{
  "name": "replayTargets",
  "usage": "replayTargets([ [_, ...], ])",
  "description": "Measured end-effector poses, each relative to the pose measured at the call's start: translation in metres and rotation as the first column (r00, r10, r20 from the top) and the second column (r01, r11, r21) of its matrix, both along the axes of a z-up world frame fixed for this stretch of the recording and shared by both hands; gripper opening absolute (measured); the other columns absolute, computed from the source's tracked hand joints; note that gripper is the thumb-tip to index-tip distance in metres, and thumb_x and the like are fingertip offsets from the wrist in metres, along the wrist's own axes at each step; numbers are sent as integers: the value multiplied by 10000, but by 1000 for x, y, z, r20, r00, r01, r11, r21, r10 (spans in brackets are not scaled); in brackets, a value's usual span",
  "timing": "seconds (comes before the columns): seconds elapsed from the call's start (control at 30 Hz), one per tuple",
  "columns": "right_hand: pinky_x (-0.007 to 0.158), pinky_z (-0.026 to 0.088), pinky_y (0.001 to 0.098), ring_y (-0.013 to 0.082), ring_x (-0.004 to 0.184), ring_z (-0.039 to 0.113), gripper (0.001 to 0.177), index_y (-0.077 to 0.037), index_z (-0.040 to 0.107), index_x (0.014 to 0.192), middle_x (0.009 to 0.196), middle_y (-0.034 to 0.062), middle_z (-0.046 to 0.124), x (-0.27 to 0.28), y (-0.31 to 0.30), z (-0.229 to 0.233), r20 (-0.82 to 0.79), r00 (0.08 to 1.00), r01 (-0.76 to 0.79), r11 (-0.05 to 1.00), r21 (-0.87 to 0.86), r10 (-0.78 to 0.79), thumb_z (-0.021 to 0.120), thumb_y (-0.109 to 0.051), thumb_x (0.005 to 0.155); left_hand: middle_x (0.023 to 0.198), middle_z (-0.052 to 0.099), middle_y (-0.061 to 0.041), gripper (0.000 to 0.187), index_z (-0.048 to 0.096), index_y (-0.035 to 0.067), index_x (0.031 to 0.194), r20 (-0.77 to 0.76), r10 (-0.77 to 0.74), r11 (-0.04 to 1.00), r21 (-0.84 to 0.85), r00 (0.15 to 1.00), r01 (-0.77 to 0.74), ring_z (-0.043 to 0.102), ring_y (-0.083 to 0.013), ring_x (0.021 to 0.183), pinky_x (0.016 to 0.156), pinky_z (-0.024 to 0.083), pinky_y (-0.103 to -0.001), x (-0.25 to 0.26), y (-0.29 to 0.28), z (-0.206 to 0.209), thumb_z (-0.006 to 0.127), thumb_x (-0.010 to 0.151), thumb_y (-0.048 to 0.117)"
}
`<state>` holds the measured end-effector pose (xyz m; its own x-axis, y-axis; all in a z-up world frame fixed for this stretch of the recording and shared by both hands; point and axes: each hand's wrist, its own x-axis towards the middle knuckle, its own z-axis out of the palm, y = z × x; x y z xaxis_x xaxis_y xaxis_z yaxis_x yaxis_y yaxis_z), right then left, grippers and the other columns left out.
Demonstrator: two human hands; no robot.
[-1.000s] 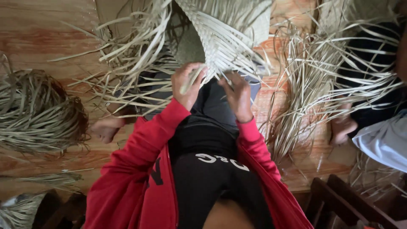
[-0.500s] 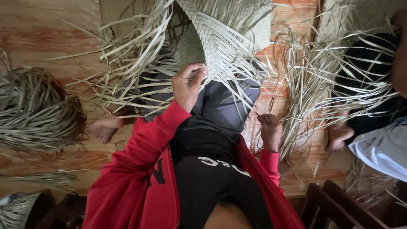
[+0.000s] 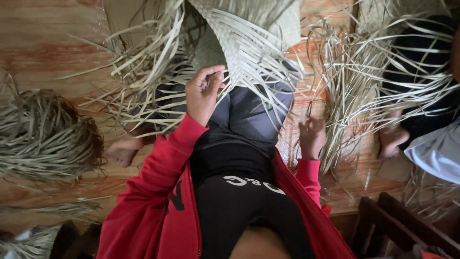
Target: Weaving dried straw or palm leaf strips into a mat or basket structure by hand using a small guide tool.
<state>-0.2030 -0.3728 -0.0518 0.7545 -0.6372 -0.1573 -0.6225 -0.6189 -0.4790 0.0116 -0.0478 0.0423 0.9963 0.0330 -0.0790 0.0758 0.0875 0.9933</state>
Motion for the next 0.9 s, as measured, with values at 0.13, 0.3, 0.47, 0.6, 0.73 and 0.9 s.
replayTargets([
  [0.13, 810, 568, 465, 399, 933, 709, 222, -89, 787, 1107, 958, 167, 687, 73, 50, 63, 286, 943, -165, 986, -37, 169, 824, -60, 890, 937, 735, -138, 183, 762, 76, 1182, 64, -59, 991, 124, 996, 51, 749, -223, 847, 762, 659, -358, -1, 2, 4, 670, 1024, 72],
  [0.3, 892, 569, 398, 317, 924, 724, 160, -131, 844, 993, 938, 85, 759, 142, 119, 101, 611, 740, -484, 854, 192, 282, 871, -40, 865, 1008, 717, -129, 139, 761, 115, 1158, 222, -100, 916, 402, 970, 2, 757, -341, 929, 781, 644, -419, 5, -5, 22, 671, 1066, 168],
  [0.47, 777, 595, 448, 364, 835, 725, 189, -136, 802, 1025, 951, 78, 672, 181, 148, 99, 561, 730, -526, 845, 95, 391, 886, -247, 897, 896, 748, -159, 116, 745, 57, 1064, 258, -109, 910, 414, 960, -8, 773, -370, 848, 690, 661, -425, 16, -10, 30, 769, 951, 69],
  [0.6, 737, 584, 452, 389, 816, 723, 237, -89, 770, 969, 931, 77, 659, 182, 145, 91, 579, 728, -499, 863, 80, 367, 911, -259, 880, 792, 717, -205, 298, 725, 51, 1064, 182, -246, 826, 553, 952, 108, 737, -431, 788, 615, 582, -530, 4, -9, 30, 854, 875, 242],
  [0.73, 777, 594, 468, 408, 848, 730, 215, -62, 755, 953, 928, 111, 676, 174, 134, 132, 607, 703, -556, 818, 147, 369, 887, -222, 893, 704, 669, -121, 190, 733, 88, 977, 20, -207, 920, 344, 978, 188, 664, -207, 734, 611, 542, -411, -1, -16, 56, 847, 882, 206],
  [0.9, 761, 604, 460, 380, 813, 734, 202, -89, 770, 984, 926, 91, 677, 157, 128, 178, 540, 727, -547, 833, 82, 424, 900, -212, 889, 708, 657, 21, 174, 756, 85, 938, -168, -166, 986, 5, 972, 169, 543, -41, 755, 661, 571, -296, -2, -11, 74, 879, 847, 166],
])
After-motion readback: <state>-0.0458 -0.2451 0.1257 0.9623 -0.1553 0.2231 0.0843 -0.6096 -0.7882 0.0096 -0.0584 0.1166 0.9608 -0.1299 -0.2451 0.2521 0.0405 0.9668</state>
